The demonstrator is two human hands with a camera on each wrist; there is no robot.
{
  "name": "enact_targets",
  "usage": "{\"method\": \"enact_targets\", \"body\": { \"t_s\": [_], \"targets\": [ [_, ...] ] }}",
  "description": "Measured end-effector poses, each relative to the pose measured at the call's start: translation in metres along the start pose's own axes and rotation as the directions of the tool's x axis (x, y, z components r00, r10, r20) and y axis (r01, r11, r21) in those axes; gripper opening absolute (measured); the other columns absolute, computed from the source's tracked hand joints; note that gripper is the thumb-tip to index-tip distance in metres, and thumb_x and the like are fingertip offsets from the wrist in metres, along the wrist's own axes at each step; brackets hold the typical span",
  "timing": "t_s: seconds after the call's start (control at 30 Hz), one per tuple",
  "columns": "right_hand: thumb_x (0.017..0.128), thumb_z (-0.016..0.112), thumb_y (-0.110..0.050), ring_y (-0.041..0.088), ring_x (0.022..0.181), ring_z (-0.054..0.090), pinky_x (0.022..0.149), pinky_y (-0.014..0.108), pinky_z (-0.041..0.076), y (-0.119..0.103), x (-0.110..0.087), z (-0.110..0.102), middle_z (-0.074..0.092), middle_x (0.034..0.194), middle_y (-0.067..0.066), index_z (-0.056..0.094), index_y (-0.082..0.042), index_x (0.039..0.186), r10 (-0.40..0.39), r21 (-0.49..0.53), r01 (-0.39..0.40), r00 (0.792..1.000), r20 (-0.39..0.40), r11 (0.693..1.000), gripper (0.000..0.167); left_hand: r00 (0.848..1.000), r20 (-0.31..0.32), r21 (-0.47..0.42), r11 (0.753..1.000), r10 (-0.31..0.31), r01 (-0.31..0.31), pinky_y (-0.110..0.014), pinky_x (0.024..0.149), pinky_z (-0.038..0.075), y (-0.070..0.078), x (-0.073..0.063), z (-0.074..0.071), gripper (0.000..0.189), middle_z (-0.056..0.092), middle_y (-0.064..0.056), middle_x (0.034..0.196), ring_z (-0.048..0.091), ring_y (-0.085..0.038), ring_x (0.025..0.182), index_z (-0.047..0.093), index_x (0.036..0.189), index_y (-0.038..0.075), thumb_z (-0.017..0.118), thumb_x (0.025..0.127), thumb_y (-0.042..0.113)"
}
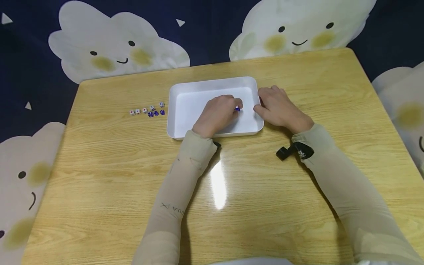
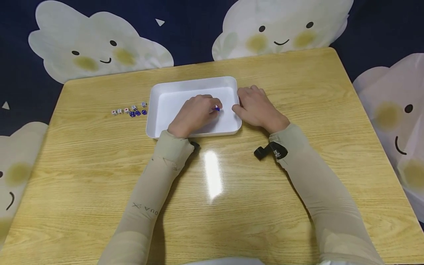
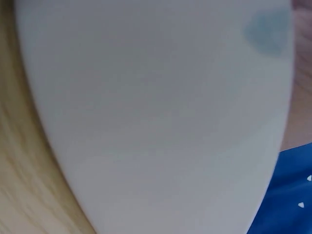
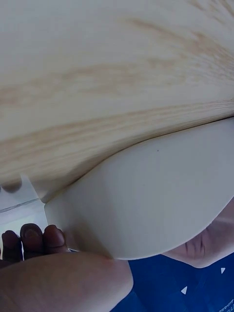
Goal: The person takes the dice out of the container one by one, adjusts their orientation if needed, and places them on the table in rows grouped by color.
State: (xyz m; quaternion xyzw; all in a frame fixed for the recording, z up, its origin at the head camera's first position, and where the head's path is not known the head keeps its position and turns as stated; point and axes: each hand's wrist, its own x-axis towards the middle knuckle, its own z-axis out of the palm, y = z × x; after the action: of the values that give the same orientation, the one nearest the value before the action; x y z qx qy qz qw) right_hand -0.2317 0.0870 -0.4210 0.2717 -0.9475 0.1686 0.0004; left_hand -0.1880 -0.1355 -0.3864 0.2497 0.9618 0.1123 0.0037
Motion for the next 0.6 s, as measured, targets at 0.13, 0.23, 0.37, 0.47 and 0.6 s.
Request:
{"method": "enact_targets", "body": {
  "t_s": [0.13,0.23,0.37,0.47,0.6],
  "targets": [
    [0.096,0.047,-0.027,0.033,0.085,0.043,0.076,0.041,0.032,-0.001,0.000,0.000,0.055,0.088,0.014,0.052,-0.005,0.091,-0.002,0.003,0.002,1.000,-0.004,1.000,0.023,1.000,-0.018,-0.001,1.000,0.002,-0.002,-0.040,0.089,0.060,0.000,-0.002,-0.003,0.028,0.075,-0.006,0.117,0.072,-0.024,0.106,0.075,0.123,0.017,0.060,0.100,0.009],
    [0.096,0.047,-0.027,0.033,0.086,0.044,0.076,0.041,0.032,-0.001,-0.001,-0.002,0.055,0.089,0.014,0.052,-0.005,0.092,-0.003,0.007,0.003,1.000,-0.001,1.000,0.024,1.000,-0.026,0.002,1.000,0.002,-0.002,-0.039,0.089,0.060,0.002,-0.002,-0.007,0.028,0.075,-0.006,0.117,0.073,-0.023,0.105,0.075,0.123,0.017,0.061,0.100,0.010],
    [0.096,0.048,-0.028,0.034,0.086,0.044,0.077,0.042,0.032,-0.001,-0.001,-0.003,0.056,0.088,0.014,0.052,-0.004,0.092,-0.001,0.007,0.001,1.000,-0.001,1.000,0.024,0.999,-0.039,0.005,1.000,0.008,-0.008,-0.038,0.089,0.059,0.003,-0.002,-0.011,0.026,0.076,-0.006,0.116,0.073,-0.022,0.103,0.075,0.123,0.017,0.062,0.101,0.012],
    [0.095,0.049,-0.028,0.034,0.085,0.044,0.077,0.041,0.032,0.000,-0.001,-0.003,0.055,0.087,0.014,0.052,-0.005,0.090,-0.006,0.007,0.006,1.000,-0.003,1.000,0.024,0.999,-0.049,0.005,1.000,0.009,-0.009,-0.039,0.088,0.059,0.003,-0.003,-0.014,0.025,0.076,-0.006,0.113,0.073,-0.022,0.101,0.074,0.123,0.017,0.063,0.101,0.014],
    [0.095,0.049,-0.028,0.034,0.084,0.044,0.076,0.041,0.032,0.001,0.000,-0.002,0.055,0.086,0.013,0.052,-0.006,0.089,-0.013,0.013,0.013,1.000,-0.008,1.000,0.023,0.998,-0.063,0.016,1.000,0.003,-0.002,-0.040,0.087,0.059,0.002,-0.007,-0.018,0.024,0.076,-0.005,0.110,0.073,-0.023,0.099,0.075,0.122,0.018,0.063,0.101,0.015]
  ]
}}
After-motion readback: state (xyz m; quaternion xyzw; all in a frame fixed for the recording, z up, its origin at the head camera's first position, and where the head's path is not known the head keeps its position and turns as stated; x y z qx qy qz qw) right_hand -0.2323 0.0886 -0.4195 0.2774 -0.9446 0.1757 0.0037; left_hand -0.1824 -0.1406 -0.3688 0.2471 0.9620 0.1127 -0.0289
